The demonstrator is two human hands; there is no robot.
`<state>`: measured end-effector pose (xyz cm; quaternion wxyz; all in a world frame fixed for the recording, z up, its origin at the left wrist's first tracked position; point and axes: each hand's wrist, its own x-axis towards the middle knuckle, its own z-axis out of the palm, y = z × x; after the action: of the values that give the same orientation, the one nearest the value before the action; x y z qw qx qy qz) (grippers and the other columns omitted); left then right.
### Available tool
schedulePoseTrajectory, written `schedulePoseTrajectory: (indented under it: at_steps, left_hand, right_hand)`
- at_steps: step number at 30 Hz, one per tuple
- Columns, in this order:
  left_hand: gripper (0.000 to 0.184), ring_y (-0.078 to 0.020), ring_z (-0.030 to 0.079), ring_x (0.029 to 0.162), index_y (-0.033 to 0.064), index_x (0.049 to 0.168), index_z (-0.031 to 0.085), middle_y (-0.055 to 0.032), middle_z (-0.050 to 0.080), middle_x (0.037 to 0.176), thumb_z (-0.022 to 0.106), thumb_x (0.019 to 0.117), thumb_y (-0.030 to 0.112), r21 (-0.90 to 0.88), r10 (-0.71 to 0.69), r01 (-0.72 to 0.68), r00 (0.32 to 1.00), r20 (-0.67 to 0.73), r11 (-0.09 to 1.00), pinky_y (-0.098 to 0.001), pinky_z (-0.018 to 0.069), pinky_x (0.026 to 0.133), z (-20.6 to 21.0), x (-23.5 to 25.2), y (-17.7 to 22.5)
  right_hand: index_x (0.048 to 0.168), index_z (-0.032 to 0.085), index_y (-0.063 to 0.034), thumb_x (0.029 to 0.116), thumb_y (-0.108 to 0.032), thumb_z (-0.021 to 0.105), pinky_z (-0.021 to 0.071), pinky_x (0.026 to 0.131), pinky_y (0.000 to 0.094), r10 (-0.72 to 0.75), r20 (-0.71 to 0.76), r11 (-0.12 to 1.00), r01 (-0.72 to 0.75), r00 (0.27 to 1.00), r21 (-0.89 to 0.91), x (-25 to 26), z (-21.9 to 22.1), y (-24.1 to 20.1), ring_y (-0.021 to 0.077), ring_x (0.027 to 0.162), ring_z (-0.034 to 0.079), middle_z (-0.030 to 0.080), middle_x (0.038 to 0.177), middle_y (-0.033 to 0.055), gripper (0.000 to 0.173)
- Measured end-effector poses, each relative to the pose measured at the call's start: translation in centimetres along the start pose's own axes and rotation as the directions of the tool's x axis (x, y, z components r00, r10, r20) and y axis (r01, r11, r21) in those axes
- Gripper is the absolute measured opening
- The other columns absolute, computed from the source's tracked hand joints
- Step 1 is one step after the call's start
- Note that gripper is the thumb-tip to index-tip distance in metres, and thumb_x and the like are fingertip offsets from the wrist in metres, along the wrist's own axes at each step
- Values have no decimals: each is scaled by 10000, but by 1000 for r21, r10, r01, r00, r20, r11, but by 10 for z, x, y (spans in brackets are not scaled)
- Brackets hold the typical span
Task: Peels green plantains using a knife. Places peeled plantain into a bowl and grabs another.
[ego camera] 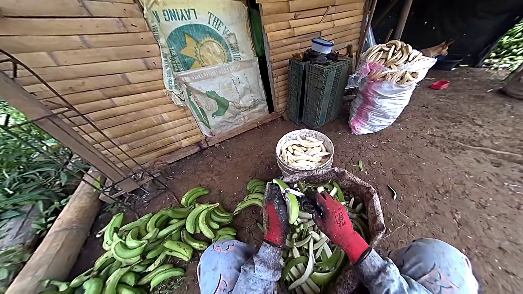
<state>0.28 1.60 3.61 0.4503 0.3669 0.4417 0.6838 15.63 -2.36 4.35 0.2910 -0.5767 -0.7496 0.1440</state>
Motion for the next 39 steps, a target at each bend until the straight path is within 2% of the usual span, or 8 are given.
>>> schedulePoseTrajectory:
  at_steps: [7,13,18,20,22,28,35,39]
  left_hand:
    - [439,-305,425,1419,-162,1472,360,-328,426,1499,336,1099,68,554,-152,-22,952,266,832,-350,295,1200,-3,-30,26]
    - [482,-250,428,1435,-120,1494,373,-283,444,1517,427,1092,140,563,-145,-118,905,399,818,-329,289,1212,-1,-33,23]
    - [617,-234,467,1424,-36,1569,303,-209,457,1545,481,1077,291,669,-229,-402,725,649,625,-376,330,1206,1,-30,21]
    - [433,-138,652,1021,-31,1494,405,-153,629,1254,383,1102,154,425,-173,-28,888,426,905,-266,531,905,1,-25,13]
    - [371,-128,622,584,24,1133,555,-68,626,762,250,1130,235,-88,-253,279,939,235,956,-261,551,519,4,-9,8]
    - [589,-139,668,586,79,870,565,-49,649,678,122,1115,380,-630,-299,426,905,304,649,-252,576,544,-10,0,2]
    - [338,-82,646,732,16,1273,517,-27,643,888,269,1120,188,-199,-86,117,984,156,973,-243,575,677,2,-9,-2]
    - [357,-132,646,963,-70,1333,527,-152,645,1122,346,1103,133,356,-42,-11,989,140,934,-258,546,849,4,-29,11]
  right_hand:
    - [1284,665,28,921,-97,625,502,956,595,29,-79,999,-26,996,37,13,-7,20,467,1129,647,662,1203,297,386]
    - [1339,627,-35,1017,-216,565,494,992,540,223,84,972,-228,971,54,22,-16,24,374,1138,656,670,1212,224,375]
    - [1410,578,-48,1033,-208,536,473,1037,546,350,69,937,-349,934,-29,33,-29,36,381,1217,629,643,1301,230,412]
    - [1344,622,7,993,-172,581,495,1005,547,224,-50,973,-220,973,68,24,-23,37,392,1149,657,667,1235,250,396]
    - [1216,704,10,920,-185,651,548,931,521,-23,-215,986,57,976,155,7,-7,35,356,1051,699,712,1133,217,358]
    - [1135,773,-134,884,-314,686,579,849,529,-396,-273,915,403,877,-33,-2,16,28,360,1008,719,749,1069,144,320]
    - [1187,735,-34,838,-136,698,557,877,554,-203,-161,978,208,966,16,6,14,25,418,1027,696,717,1102,223,365]
    - [1289,676,-5,914,-116,642,526,953,557,16,-81,995,-8,997,95,12,13,25,420,1109,669,683,1193,256,392]
